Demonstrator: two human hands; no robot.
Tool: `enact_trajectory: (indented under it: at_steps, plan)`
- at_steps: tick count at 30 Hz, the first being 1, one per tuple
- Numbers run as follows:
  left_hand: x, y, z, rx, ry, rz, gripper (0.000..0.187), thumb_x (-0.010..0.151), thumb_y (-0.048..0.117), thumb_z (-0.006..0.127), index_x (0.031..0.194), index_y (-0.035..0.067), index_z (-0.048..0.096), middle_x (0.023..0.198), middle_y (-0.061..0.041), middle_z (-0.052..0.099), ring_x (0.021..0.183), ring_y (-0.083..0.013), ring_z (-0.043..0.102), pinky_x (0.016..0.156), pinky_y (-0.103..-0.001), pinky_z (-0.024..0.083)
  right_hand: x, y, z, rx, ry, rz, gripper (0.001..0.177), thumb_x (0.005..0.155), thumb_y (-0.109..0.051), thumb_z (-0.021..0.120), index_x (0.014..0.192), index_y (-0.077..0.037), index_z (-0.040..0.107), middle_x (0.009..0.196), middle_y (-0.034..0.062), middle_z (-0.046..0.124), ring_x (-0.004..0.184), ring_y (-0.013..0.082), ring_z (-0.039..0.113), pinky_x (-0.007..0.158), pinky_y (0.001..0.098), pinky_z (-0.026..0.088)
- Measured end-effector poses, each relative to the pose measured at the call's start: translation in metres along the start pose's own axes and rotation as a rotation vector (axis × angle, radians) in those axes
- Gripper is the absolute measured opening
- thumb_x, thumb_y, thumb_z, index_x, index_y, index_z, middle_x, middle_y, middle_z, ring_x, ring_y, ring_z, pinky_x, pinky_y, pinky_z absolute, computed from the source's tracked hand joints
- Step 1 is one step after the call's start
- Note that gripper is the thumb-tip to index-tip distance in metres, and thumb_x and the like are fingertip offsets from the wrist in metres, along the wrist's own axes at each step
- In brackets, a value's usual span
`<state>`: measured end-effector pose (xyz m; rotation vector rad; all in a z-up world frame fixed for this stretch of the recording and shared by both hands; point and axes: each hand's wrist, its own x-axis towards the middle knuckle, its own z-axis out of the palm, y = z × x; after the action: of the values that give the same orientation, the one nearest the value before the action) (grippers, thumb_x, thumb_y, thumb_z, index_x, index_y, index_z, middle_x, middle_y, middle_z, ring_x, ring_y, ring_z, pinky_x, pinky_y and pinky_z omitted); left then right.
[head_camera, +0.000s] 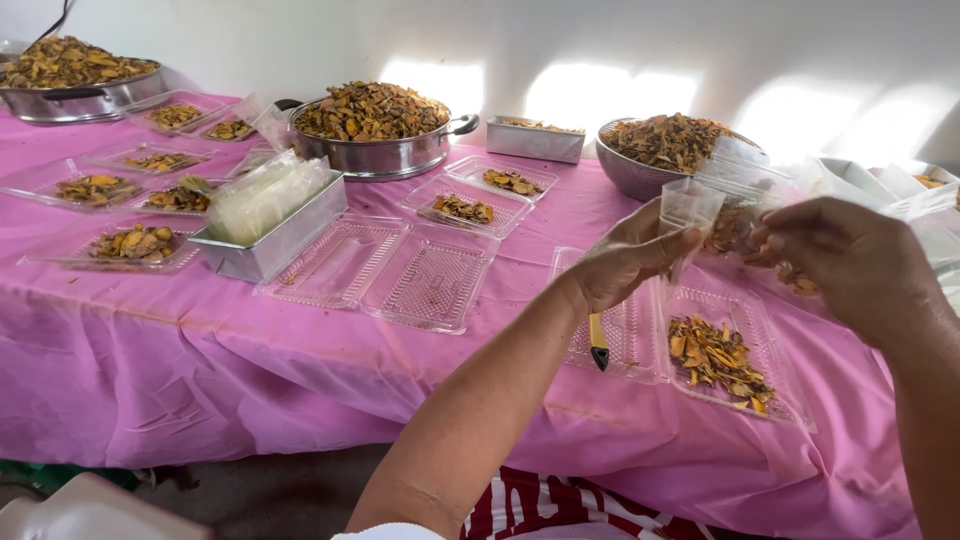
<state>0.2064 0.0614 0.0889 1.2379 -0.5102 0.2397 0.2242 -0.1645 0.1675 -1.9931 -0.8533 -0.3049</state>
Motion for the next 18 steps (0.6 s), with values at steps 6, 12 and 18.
enact_trajectory:
  at_steps: [6, 12, 18]
  plan:
    - [-0.015, 0.024, 0.022, 0.404, -0.041, -0.150, 0.133, 0.059, 0.061, 0.073, 0.165, 0.010, 0.011, 0.109, -0.012, 0.069, 0.114, -0.0284, 0.065, 0.108, -0.054, 0.053, 0.005, 0.058, 0.022, -0.336, -0.487, 0.246, 0.039, 0.092, -0.018, 0.069, 0.130, -0.013, 0.071, 0.128, 0.0116, 0.078, 0.119, 0.0285, 0.074, 0.115, 0.0496, 0.052]
    - [-0.003, 0.007, 0.001, 0.935, 0.000, -0.098, 0.122, 0.059, 0.068, 0.072, 0.158, 0.015, 0.024, 0.169, -0.020, 0.025, 0.151, -0.0414, 0.032, 0.114, -0.060, 0.037, -0.006, 0.096, 0.060, -0.726, -0.773, 0.150, 0.073, 0.082, -0.026, 0.074, 0.150, -0.041, 0.052, 0.147, -0.0057, 0.064, 0.121, 0.0191, 0.068, 0.106, 0.0393, 0.051]
    - [0.004, -0.006, -0.011, 1.566, -0.056, -0.035, 0.114, 0.070, 0.052, 0.089, 0.157, 0.011, 0.027, 0.146, -0.013, 0.055, 0.125, -0.0276, 0.057, 0.096, -0.038, 0.057, 0.006, 0.120, 0.063, -0.615, -0.557, 0.124, 0.039, 0.088, -0.028, 0.077, 0.127, -0.029, 0.077, 0.117, -0.0018, 0.083, 0.102, 0.0197, 0.077, 0.092, 0.0375, 0.056]
